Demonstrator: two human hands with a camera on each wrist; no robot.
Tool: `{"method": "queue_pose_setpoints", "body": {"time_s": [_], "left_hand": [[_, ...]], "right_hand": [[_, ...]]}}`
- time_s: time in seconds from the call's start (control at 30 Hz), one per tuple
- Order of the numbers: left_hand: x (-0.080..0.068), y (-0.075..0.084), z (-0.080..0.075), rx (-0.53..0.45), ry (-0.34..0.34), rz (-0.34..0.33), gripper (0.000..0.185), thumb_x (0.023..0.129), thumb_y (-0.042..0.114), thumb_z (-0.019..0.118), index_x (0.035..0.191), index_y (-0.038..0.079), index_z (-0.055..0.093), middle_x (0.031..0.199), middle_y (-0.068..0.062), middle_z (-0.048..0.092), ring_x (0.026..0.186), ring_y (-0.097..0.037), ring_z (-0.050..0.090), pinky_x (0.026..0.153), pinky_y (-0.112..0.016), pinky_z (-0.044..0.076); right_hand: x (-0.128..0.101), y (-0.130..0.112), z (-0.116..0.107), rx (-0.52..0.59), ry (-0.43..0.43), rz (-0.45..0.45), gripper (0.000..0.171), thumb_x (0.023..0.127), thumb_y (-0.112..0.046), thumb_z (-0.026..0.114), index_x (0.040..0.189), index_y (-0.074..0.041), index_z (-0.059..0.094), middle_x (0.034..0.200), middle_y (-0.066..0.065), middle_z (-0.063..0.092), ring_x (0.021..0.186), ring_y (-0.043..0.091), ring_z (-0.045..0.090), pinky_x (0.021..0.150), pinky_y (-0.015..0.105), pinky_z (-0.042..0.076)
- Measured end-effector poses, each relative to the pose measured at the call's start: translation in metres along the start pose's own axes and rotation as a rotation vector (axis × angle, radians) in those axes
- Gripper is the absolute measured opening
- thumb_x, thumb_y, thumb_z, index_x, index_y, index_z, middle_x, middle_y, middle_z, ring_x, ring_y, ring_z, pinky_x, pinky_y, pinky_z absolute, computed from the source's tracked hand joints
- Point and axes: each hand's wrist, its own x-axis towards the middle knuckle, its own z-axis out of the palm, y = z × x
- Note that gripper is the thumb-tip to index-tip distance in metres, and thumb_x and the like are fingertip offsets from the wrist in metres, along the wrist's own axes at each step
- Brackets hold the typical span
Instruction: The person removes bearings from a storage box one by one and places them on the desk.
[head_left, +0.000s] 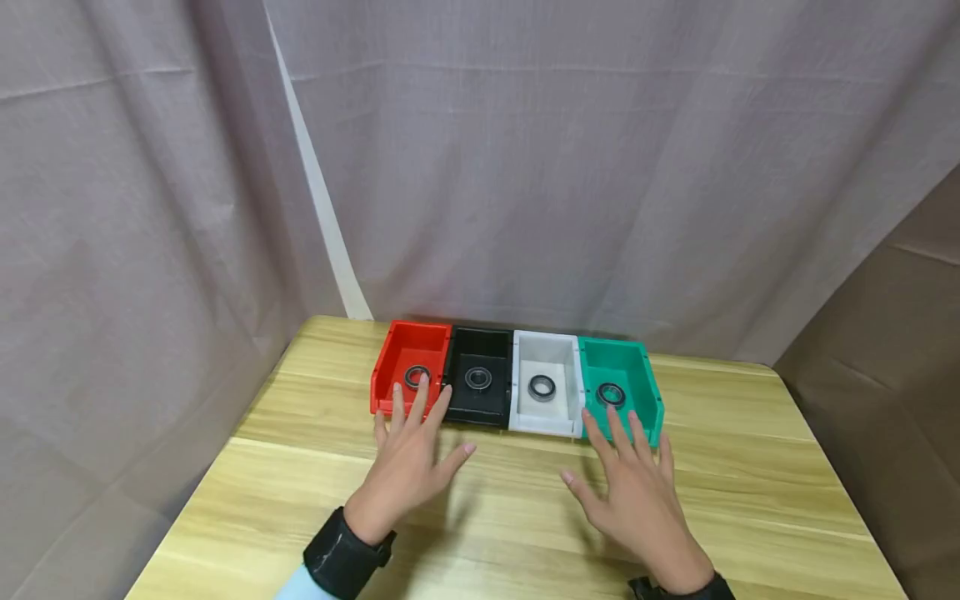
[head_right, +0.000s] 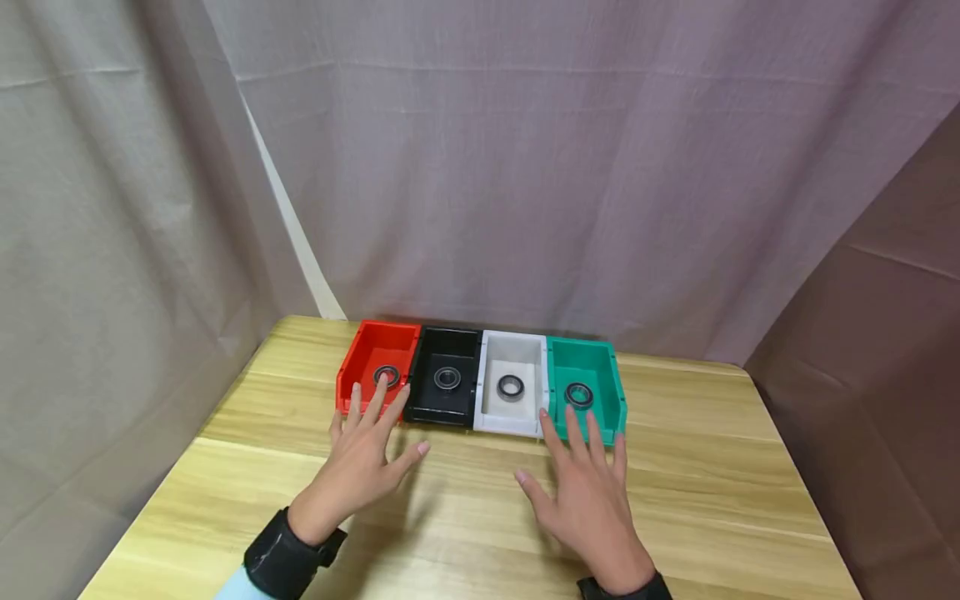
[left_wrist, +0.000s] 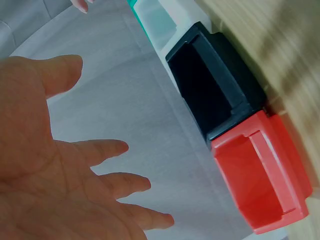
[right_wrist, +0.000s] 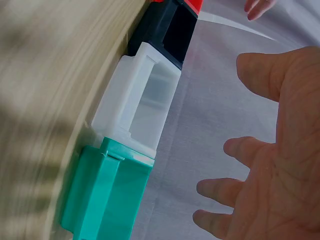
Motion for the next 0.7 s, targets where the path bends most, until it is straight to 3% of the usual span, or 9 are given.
{"method": "queue_pose_setpoints", "body": {"time_s": [0.13, 0.33, 0.53, 0.7], "left_hand": [[0.008, 0.003, -0.003, 0.016, 0.018, 0.016, 0.087, 0.095, 0.055, 0.074, 0.167, 0.02, 0.039, 0.178, -0.02, 0.021, 0.163, -0.059, 0.006, 0.12, -0.087, 0.011], [0.039, -0.001, -0.009, 0.067, 0.078, 0.014, 0.082, 0.097, 0.055, 0.072, 0.161, 0.011, 0.046, 0.168, -0.027, 0.041, 0.156, -0.057, 0.035, 0.119, -0.079, 0.032], [0.082, -0.023, -0.018, 0.096, 0.138, -0.028, 0.075, 0.1, 0.046, 0.07, 0.158, 0.003, 0.048, 0.161, -0.029, 0.048, 0.149, -0.053, 0.044, 0.119, -0.07, 0.038], [0.117, -0.048, -0.017, 0.146, 0.184, -0.121, 0.07, 0.103, 0.041, 0.066, 0.153, -0.005, 0.047, 0.15, -0.032, 0.055, 0.138, -0.05, 0.052, 0.114, -0.062, 0.043]], "right_hand": [[0.006, 0.0, -0.001, -0.005, 0.01, -0.019, 0.087, 0.098, -0.062, 0.066, 0.169, -0.022, 0.034, 0.173, 0.026, 0.03, 0.16, 0.058, 0.02, 0.119, 0.085, 0.008], [0.013, 0.0, 0.0, -0.007, 0.004, -0.023, 0.084, 0.099, -0.062, 0.065, 0.166, -0.018, 0.039, 0.171, 0.028, 0.035, 0.16, 0.057, 0.022, 0.121, 0.083, 0.011], [0.014, 0.0, 0.003, -0.006, -0.01, -0.024, 0.081, 0.1, -0.057, 0.068, 0.165, -0.017, 0.043, 0.17, 0.027, 0.037, 0.16, 0.056, 0.024, 0.122, 0.081, 0.015], [0.013, 0.001, 0.003, -0.02, -0.009, -0.033, 0.079, 0.1, -0.056, 0.068, 0.164, -0.017, 0.043, 0.17, 0.027, 0.038, 0.16, 0.056, 0.026, 0.122, 0.081, 0.017]]}}
